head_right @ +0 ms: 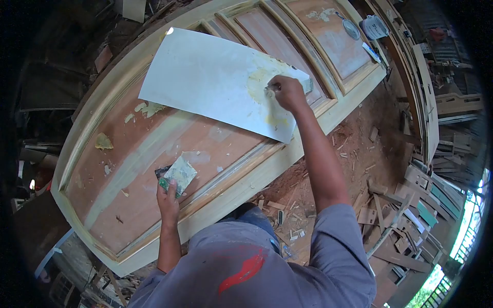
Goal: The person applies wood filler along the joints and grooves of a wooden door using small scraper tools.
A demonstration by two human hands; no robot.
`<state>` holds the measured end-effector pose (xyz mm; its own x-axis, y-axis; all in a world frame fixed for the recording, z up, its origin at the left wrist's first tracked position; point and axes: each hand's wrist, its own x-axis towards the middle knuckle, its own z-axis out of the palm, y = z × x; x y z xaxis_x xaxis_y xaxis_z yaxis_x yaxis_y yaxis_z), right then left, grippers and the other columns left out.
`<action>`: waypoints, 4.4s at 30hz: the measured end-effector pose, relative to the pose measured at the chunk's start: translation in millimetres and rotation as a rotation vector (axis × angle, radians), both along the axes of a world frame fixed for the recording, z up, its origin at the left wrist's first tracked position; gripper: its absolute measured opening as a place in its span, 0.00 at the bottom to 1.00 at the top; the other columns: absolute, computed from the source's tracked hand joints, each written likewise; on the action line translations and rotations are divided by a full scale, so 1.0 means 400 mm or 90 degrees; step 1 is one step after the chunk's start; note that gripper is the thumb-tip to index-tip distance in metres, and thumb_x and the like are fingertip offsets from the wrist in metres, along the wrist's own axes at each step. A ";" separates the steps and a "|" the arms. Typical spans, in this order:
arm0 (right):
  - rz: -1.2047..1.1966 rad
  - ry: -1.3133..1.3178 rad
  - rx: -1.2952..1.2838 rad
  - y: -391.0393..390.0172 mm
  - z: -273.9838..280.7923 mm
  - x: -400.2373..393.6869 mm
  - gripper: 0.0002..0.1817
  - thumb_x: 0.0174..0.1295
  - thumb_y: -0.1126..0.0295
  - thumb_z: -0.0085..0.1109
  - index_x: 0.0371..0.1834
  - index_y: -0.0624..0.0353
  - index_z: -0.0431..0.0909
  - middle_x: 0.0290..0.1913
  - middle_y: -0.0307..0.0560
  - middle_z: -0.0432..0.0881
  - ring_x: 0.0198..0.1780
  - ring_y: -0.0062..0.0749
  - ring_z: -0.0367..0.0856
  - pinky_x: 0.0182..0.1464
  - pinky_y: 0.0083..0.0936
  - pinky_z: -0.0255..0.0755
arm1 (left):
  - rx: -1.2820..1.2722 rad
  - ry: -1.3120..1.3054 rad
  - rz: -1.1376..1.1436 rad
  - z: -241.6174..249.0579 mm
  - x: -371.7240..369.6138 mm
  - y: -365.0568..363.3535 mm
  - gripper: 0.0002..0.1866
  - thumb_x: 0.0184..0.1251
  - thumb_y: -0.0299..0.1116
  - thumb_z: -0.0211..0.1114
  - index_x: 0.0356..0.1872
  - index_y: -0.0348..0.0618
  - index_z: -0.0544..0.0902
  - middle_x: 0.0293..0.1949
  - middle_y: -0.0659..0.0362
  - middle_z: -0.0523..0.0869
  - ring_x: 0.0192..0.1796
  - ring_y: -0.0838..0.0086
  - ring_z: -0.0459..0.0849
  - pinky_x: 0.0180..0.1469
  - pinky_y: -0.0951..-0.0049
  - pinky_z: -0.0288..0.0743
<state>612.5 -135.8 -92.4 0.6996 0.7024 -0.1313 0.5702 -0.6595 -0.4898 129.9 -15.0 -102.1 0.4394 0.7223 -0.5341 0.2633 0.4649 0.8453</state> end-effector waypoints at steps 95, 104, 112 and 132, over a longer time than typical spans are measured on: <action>-0.236 -0.159 -0.019 0.124 -0.080 -1.534 0.04 0.56 0.71 0.68 0.33 0.56 0.90 0.32 0.52 0.87 0.43 0.51 0.81 0.50 0.46 0.74 | 0.241 0.068 -0.015 -0.072 -1.185 0.193 0.12 0.71 0.32 0.71 0.46 0.37 0.79 0.40 0.60 0.83 0.41 0.77 0.80 0.45 0.72 0.78; -0.212 -0.174 0.053 0.170 -0.091 -1.704 0.04 0.52 0.73 0.69 0.31 0.57 0.89 0.32 0.49 0.88 0.40 0.49 0.81 0.49 0.45 0.72 | 0.253 0.067 -0.012 -0.052 -1.200 0.219 0.12 0.72 0.33 0.71 0.46 0.37 0.79 0.41 0.59 0.83 0.42 0.77 0.79 0.47 0.72 0.77; -0.118 -0.075 0.043 0.220 -0.066 -1.905 0.05 0.54 0.71 0.69 0.33 0.57 0.90 0.33 0.49 0.88 0.39 0.48 0.81 0.49 0.42 0.71 | 0.286 0.063 -0.033 -0.040 -1.190 0.225 0.12 0.72 0.33 0.71 0.46 0.37 0.79 0.41 0.60 0.83 0.41 0.77 0.79 0.46 0.72 0.77; -0.359 -0.187 0.004 0.082 -0.130 -1.453 0.08 0.60 0.68 0.68 0.40 0.55 0.91 0.34 0.58 0.85 0.44 0.56 0.82 0.53 0.48 0.75 | 0.260 0.064 -0.024 -0.051 -1.201 0.215 0.11 0.73 0.32 0.70 0.46 0.37 0.79 0.41 0.60 0.82 0.43 0.78 0.79 0.46 0.73 0.77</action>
<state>31.2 -102.9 -144.5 0.9684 0.2162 0.1244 0.2475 -0.8954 -0.3702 -350.5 71.0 -122.5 0.4302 0.8677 -0.2491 0.3646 0.0854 0.9272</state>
